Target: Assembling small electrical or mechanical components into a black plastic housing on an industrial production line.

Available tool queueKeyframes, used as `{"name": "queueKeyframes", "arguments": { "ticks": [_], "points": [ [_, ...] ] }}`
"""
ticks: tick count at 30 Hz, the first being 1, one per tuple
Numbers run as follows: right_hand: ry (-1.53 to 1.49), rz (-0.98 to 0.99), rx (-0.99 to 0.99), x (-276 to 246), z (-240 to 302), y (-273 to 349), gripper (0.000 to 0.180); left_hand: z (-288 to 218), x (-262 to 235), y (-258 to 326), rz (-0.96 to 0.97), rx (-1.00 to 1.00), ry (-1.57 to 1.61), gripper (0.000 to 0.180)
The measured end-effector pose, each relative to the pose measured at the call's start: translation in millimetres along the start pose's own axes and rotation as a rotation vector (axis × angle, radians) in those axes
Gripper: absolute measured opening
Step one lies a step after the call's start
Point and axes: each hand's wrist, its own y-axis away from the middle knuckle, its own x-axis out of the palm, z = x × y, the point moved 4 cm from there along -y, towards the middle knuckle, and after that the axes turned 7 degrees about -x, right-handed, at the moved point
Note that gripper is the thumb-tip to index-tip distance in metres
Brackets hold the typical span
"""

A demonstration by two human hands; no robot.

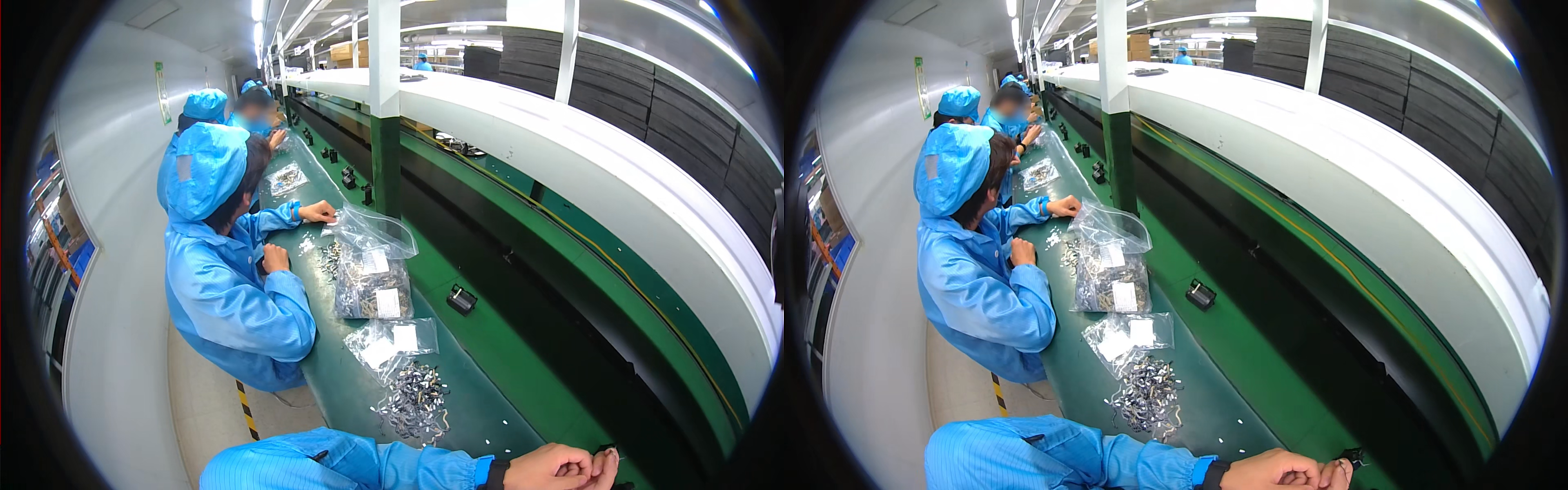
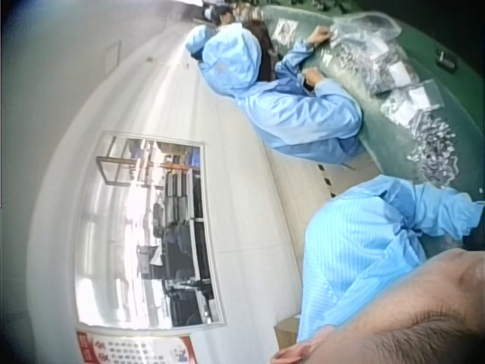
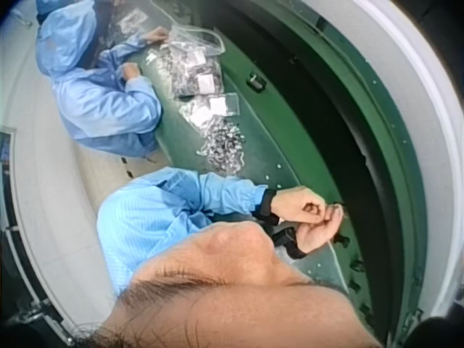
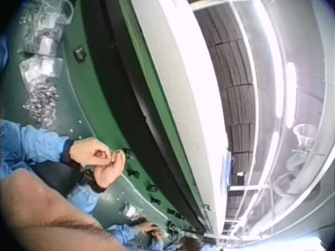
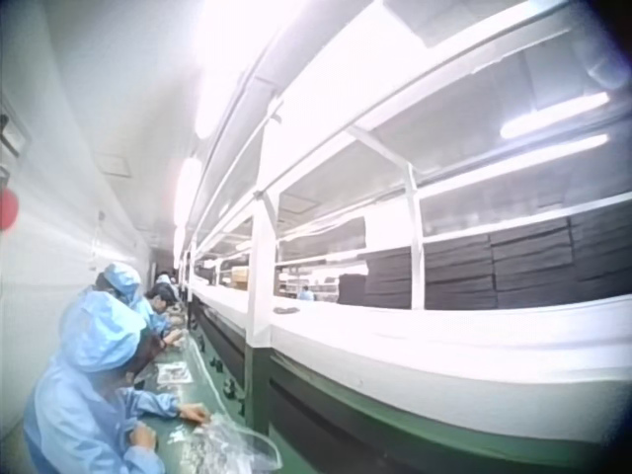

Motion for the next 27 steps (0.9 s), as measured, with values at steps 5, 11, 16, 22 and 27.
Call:
{"name": "queueKeyframes", "arguments": {
  "ticks": [5,11,16,22,27],
  "points": [
    [0.038,-0.02,-0.011,-2,1,1,0.023,0,0,1,0.004,0.008,-0.011,0.015],
    [0.056,-0.01,-0.055,-7,5,1,0.018,-7,4,2,0.018,0.008,-0.011,0.015],
    [0.032,0.028,-0.079,-6,6,2,0.009,3,3,-2,0.098,0.051,0.037,0.012],
    [0.063,0.052,-0.175,0,17,14,0.01,-12,4,9,0.128,0.081,0.074,0.013],
    [0.05,0.174,-0.182,-5,22,28,0.012,-27,7,30,0.113,0.136,0.003,0.014]
  ]
}}
